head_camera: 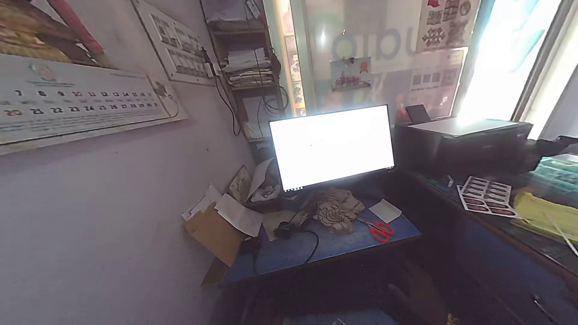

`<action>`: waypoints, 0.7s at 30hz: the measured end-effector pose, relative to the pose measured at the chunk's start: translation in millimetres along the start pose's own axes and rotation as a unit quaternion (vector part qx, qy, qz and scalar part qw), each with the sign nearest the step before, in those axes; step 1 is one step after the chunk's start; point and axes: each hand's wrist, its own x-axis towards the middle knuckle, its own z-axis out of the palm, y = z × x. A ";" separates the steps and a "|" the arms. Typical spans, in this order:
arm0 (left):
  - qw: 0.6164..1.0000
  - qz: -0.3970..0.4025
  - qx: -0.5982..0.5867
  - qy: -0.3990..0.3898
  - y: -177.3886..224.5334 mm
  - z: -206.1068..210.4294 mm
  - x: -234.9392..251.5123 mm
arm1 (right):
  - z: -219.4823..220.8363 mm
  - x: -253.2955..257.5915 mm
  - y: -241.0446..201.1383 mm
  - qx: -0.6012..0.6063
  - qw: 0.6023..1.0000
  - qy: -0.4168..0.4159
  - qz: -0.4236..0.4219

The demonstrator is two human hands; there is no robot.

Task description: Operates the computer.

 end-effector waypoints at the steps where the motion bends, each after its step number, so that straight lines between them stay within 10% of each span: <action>1: 1.000 0.002 -0.002 0.000 -0.4 0.1 0.2 | -0.2 -0.1 0.1 0.001 1.000 0.001 -0.001; 21: 1.000 0.014 -0.007 -0.007 -1.8 -2.7 -2.8 | 10.3 5.3 7.7 0.056 0.995 0.082 0.015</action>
